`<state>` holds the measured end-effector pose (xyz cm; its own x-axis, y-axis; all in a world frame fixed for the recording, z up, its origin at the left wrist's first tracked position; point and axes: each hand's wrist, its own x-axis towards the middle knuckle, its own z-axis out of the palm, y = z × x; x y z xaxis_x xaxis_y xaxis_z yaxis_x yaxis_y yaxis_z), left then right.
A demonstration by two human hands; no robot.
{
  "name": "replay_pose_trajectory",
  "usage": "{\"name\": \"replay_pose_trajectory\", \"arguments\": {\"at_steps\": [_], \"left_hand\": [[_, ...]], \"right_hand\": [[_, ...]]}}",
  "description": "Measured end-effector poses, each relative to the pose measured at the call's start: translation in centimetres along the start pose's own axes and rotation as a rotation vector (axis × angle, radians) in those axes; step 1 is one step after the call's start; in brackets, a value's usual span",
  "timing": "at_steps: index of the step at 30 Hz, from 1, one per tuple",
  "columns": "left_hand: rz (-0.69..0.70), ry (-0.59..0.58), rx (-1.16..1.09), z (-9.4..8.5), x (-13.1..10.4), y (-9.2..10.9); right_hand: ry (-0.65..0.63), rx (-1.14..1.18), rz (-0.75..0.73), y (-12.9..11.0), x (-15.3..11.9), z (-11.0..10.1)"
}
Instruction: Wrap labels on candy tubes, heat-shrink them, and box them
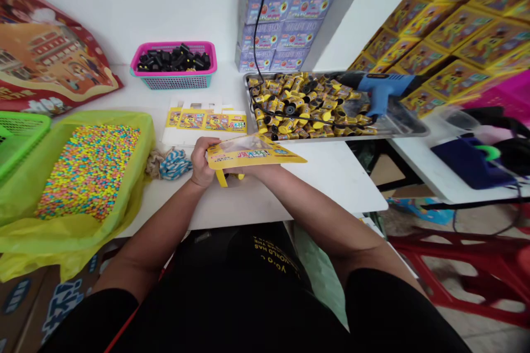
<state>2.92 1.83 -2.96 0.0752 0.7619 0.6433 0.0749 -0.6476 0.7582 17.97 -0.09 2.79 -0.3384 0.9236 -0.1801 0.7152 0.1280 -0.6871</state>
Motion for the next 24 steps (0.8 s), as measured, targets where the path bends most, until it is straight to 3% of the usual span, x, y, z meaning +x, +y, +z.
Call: {"name": "replay_pose_trajectory", "arguments": {"at_steps": [3, 7, 16, 21, 24], "left_hand": [[-0.004, 0.000, -0.004, 0.0, 0.1, 0.2], [-0.003, 0.008, -0.018, -0.1, 0.3, 0.7], [-0.063, 0.017, -0.031, -0.2, 0.5, 0.7], [-0.062, 0.013, -0.035, -0.2, 0.5, 0.8], [-0.059, 0.013, -0.041, -0.2, 0.5, 0.8]], "right_hand": [[-0.090, -0.048, -0.013, -0.8, 0.3, -0.5], [-0.115, -0.093, -0.079, -1.0, 0.0, -0.9], [0.006, -0.027, -0.001, 0.1, -2.0, -1.3], [0.159, -0.048, -0.139, 0.6, -2.2, 0.2], [0.167, -0.171, -0.298, 0.7, -2.6, 0.9]]}}
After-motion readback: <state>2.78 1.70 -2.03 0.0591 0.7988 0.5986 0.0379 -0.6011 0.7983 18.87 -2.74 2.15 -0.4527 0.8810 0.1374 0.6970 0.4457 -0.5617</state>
